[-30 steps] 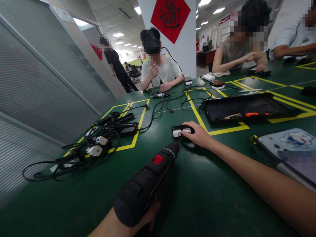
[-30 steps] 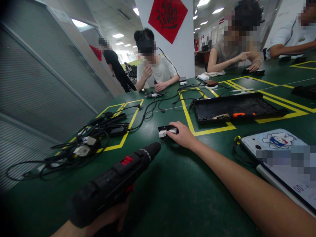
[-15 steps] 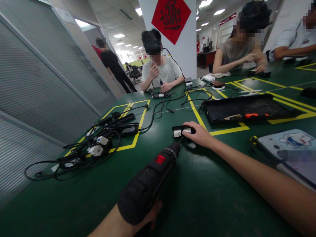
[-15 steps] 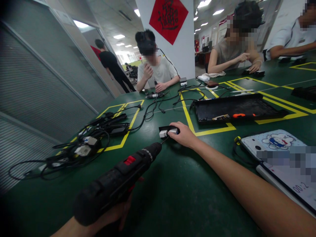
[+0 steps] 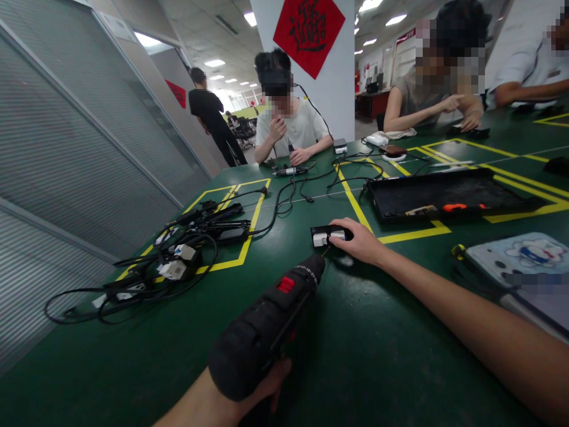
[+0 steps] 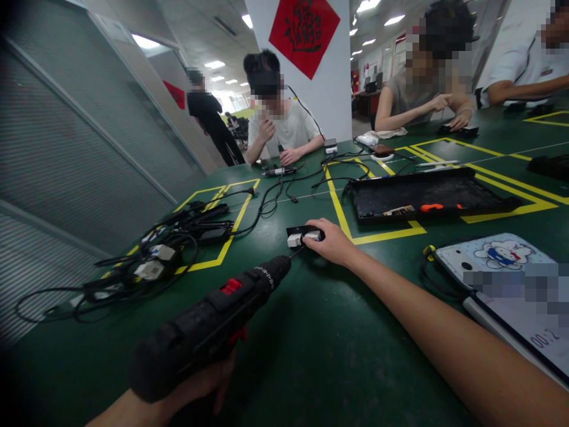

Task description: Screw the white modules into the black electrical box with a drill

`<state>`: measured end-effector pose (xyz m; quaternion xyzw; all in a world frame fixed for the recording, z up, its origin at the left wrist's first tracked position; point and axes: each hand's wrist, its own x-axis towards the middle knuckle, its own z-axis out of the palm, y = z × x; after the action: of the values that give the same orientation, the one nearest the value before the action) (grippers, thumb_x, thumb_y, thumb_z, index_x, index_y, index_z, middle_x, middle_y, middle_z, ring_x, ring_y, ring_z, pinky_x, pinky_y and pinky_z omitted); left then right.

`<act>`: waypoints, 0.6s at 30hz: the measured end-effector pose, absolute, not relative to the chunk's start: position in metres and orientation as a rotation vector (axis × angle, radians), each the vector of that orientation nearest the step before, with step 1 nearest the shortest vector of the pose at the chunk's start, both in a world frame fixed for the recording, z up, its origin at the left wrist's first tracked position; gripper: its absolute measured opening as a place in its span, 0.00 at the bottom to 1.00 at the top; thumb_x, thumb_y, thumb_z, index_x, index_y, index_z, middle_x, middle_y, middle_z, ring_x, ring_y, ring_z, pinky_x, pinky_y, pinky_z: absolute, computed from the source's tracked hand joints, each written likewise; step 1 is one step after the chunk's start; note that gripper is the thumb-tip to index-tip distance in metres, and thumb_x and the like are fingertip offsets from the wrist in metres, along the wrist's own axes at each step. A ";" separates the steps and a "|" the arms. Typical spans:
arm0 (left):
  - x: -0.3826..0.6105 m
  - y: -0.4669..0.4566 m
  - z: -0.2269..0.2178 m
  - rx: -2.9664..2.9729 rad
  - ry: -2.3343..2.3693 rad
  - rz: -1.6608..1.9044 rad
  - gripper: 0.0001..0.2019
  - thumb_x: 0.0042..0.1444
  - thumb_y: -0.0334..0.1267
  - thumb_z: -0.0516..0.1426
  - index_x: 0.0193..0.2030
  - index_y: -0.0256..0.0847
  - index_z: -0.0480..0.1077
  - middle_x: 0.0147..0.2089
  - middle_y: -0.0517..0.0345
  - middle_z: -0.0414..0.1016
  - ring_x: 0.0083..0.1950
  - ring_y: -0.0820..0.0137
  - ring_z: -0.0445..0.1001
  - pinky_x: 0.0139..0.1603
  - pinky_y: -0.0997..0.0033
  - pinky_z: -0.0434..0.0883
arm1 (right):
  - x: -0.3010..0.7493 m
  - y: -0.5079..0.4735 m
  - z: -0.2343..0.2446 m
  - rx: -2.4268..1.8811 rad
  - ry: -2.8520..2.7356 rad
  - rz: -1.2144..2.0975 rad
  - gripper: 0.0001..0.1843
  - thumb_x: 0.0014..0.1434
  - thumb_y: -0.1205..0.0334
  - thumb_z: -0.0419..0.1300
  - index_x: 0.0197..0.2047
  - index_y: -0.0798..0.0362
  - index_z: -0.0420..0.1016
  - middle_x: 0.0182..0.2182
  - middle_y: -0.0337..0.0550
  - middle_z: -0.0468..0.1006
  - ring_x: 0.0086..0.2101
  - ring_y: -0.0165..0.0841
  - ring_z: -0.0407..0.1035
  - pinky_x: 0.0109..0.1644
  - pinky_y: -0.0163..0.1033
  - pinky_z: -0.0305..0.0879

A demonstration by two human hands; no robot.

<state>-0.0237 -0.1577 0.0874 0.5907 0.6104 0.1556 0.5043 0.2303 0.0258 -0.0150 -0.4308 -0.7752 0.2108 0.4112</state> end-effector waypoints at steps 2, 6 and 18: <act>-0.022 -0.157 0.090 1.433 1.476 0.357 0.12 0.50 0.46 0.57 0.22 0.41 0.71 0.19 0.62 0.73 0.24 0.69 0.70 0.31 0.71 0.73 | 0.230 0.026 -0.015 -1.087 -1.950 0.530 0.16 0.58 0.60 0.60 0.49 0.52 0.70 0.41 0.41 0.70 0.40 0.33 0.66 0.47 0.37 0.61; -0.020 -0.158 0.095 1.438 1.474 0.344 0.14 0.51 0.45 0.56 0.20 0.41 0.70 0.19 0.61 0.74 0.25 0.70 0.69 0.32 0.73 0.72 | 0.229 0.025 -0.015 -1.084 -1.952 0.527 0.15 0.58 0.60 0.60 0.49 0.52 0.70 0.40 0.41 0.70 0.40 0.33 0.66 0.46 0.36 0.61; -0.021 -0.157 0.092 1.439 1.472 0.409 0.13 0.50 0.43 0.57 0.42 0.44 0.74 0.19 0.64 0.72 0.25 0.68 0.72 0.30 0.71 0.72 | 0.230 0.027 -0.018 -1.084 -1.940 0.526 0.16 0.57 0.60 0.60 0.50 0.51 0.70 0.41 0.41 0.70 0.40 0.33 0.66 0.47 0.37 0.61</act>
<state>-0.0212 -0.1568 0.0919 0.5947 0.6081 0.1690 0.4980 0.2298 0.0271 -0.0179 -0.4318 -0.7724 0.2096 0.4160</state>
